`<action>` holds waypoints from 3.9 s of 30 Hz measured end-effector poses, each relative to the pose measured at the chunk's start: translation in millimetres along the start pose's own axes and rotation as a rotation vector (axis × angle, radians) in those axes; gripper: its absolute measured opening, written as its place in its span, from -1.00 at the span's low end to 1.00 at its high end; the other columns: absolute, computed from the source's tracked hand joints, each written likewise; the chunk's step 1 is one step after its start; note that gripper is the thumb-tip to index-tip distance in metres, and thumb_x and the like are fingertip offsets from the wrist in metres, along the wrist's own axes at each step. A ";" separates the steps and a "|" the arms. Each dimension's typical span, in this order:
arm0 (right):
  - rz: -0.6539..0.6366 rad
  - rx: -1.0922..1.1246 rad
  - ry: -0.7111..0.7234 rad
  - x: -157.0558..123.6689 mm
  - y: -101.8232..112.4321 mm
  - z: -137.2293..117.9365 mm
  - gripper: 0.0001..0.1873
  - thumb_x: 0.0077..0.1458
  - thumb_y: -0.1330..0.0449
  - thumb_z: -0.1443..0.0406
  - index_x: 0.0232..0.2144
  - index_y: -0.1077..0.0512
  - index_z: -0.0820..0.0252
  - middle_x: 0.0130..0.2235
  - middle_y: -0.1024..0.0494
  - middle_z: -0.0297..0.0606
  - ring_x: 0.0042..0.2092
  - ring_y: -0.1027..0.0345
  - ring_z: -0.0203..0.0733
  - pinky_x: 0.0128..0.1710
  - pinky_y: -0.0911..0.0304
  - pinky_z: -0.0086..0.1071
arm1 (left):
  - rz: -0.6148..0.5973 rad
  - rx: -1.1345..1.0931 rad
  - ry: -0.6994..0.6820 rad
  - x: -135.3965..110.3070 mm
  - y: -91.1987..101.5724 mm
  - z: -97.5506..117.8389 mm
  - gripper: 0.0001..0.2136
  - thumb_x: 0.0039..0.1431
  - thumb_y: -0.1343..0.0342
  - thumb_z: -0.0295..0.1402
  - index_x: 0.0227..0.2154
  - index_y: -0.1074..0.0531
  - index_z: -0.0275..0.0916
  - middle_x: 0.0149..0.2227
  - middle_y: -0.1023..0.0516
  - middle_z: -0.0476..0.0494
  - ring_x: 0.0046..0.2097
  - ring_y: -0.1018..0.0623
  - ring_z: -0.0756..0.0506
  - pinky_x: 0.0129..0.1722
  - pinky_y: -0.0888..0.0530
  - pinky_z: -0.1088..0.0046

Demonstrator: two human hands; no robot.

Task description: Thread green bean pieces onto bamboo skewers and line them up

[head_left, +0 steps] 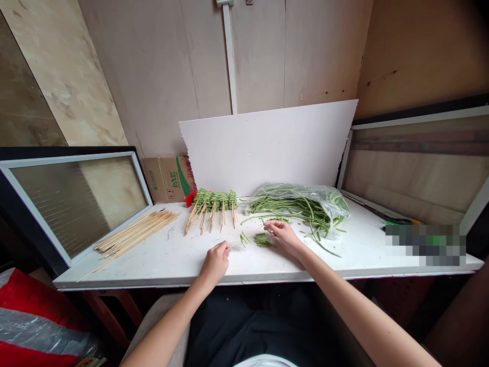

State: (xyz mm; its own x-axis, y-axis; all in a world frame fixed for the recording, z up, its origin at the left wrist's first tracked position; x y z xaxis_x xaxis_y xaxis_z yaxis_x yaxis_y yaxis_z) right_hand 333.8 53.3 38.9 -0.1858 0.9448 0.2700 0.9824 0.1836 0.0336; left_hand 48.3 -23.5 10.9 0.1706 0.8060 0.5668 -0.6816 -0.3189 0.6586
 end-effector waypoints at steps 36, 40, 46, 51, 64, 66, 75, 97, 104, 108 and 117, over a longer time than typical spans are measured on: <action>-0.295 -0.423 0.148 -8.2 -20.5 -39.8 -0.52 0.10 -0.34 -0.13 -0.26 -0.67 0.15 -0.08 -0.69 -0.09 -0.09 -0.53 0.04 -0.15 -0.33 -0.22 | 0.091 -0.017 -0.040 0.1 3.4 2.6 -0.81 0.37 0.06 -0.45 -0.33 -0.42 -0.18 -0.42 -0.52 -0.07 -0.36 -0.52 -0.09 -0.31 -0.39 0.43; -0.476 -0.715 0.028 -4.6 3.0 -38.4 -0.52 -0.04 -0.43 -0.13 -0.40 -0.66 0.16 -0.37 -0.66 -0.14 -0.33 -0.46 -0.05 -0.35 -0.24 -0.27 | 0.082 -0.016 -0.033 0.0 2.5 1.8 -0.81 0.38 0.07 -0.44 -0.33 -0.40 -0.18 -0.42 -0.51 -0.07 -0.36 -0.52 -0.09 -0.29 -0.40 0.42; -0.514 -0.846 -0.078 -8.3 -0.2 -28.3 -0.65 -0.08 -0.47 -0.04 -0.43 -0.67 0.09 -0.36 -0.67 -0.13 -0.36 -0.46 -0.02 -0.39 -0.21 -0.25 | 0.076 -0.004 -0.034 -0.8 1.7 0.9 -0.81 0.37 0.08 -0.44 -0.32 -0.41 -0.17 -0.40 -0.53 -0.08 -0.35 -0.54 -0.10 -0.29 -0.40 0.42; -0.492 -0.753 -0.016 -6.6 5.2 -41.7 -0.60 0.00 -0.42 -0.08 -0.38 -0.67 0.11 -0.30 -0.68 -0.11 -0.30 -0.48 -0.02 -0.32 -0.25 -0.25 | 0.076 -0.004 -0.043 -0.8 1.6 0.7 -0.80 0.38 0.08 -0.43 -0.31 -0.42 -0.17 -0.40 -0.53 -0.09 -0.35 -0.53 -0.10 -0.30 -0.40 0.42; -0.157 -0.043 0.048 4.1 8.7 -6.4 -0.47 0.12 -0.29 -0.19 -0.42 -0.49 0.16 -0.33 -0.56 -0.21 -0.29 -0.34 -0.16 -0.23 -0.20 -0.27 | 0.047 0.010 -0.048 -1.6 0.3 2.5 -0.79 0.43 0.09 -0.39 -0.30 -0.41 -0.16 -0.38 -0.52 -0.09 -0.33 -0.53 -0.10 -0.29 -0.39 0.41; -0.201 -0.025 0.032 1.6 5.3 -8.6 -0.47 0.15 -0.26 -0.19 -0.41 -0.47 0.16 -0.29 -0.56 -0.19 -0.28 -0.34 -0.16 -0.24 -0.20 -0.29 | 0.040 0.018 -0.044 -1.5 0.4 4.0 -0.79 0.43 0.09 -0.39 -0.31 -0.40 -0.16 -0.38 -0.51 -0.08 -0.33 -0.53 -0.10 -0.29 -0.39 0.41; -0.231 -0.058 -0.039 -3.6 2.1 -15.1 -0.40 0.11 -0.25 -0.26 -0.35 -0.45 0.16 -0.22 -0.55 -0.15 -0.26 -0.34 -0.16 -0.24 -0.24 -0.30 | 0.039 0.033 -0.043 -0.9 1.3 5.3 -0.79 0.43 0.09 -0.39 -0.32 -0.39 -0.16 -0.38 -0.51 -0.08 -0.34 -0.52 -0.10 -0.29 -0.38 0.42; -0.199 -0.023 -0.038 -1.3 4.1 -14.4 -0.40 0.05 -0.31 -0.24 -0.36 -0.48 0.18 -0.24 -0.56 -0.16 -0.29 -0.32 -0.19 -0.30 -0.19 -0.32 | 0.025 0.033 -0.025 -0.1 1.3 5.1 -0.80 0.43 0.06 -0.40 -0.31 -0.42 -0.17 -0.38 -0.53 -0.09 -0.34 -0.52 -0.10 -0.30 -0.38 0.42; -0.200 -0.048 -0.029 -1.5 3.6 -15.5 -0.39 0.03 -0.31 -0.26 -0.39 -0.45 0.17 -0.26 -0.56 -0.18 -0.29 -0.33 -0.19 -0.29 -0.21 -0.31 | 0.030 0.036 -0.031 0.0 0.9 5.4 -0.80 0.42 0.06 -0.41 -0.32 -0.42 -0.17 -0.38 -0.54 -0.09 -0.35 -0.52 -0.09 -0.31 -0.39 0.42; -0.204 -0.040 -0.029 -1.8 3.6 -16.5 -0.40 0.05 -0.30 -0.25 -0.37 -0.47 0.17 -0.26 -0.55 -0.17 -0.30 -0.31 -0.19 -0.30 -0.19 -0.31 | 0.030 0.039 -0.032 -0.3 0.7 4.9 -0.79 0.43 0.07 -0.40 -0.32 -0.42 -0.17 -0.38 -0.53 -0.09 -0.35 -0.52 -0.09 -0.30 -0.39 0.42; -0.197 -0.070 -0.032 -3.5 2.6 -19.2 -0.37 0.03 -0.29 -0.28 -0.38 -0.46 0.18 -0.25 -0.56 -0.14 -0.27 -0.34 -0.17 -0.29 -0.21 -0.30 | 0.026 0.031 -0.025 0.0 -0.8 1.6 -0.80 0.43 0.06 -0.40 -0.31 -0.43 -0.17 -0.38 -0.53 -0.09 -0.34 -0.52 -0.09 -0.30 -0.39 0.41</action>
State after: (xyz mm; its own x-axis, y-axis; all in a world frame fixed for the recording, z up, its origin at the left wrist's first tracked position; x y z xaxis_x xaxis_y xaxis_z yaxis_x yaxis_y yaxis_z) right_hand 337.3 45.2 56.5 -0.3736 0.9009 0.2208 0.9258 0.3473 0.1495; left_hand 50.0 -24.1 11.2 0.1709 0.7845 0.5961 -0.6638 -0.3554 0.6581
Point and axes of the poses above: each hand's wrist, its own x-axis towards the middle knuckle, its own y-axis out of the back of the hand, z = x × y, the point moved 3 cm from there along x, towards the middle knuckle
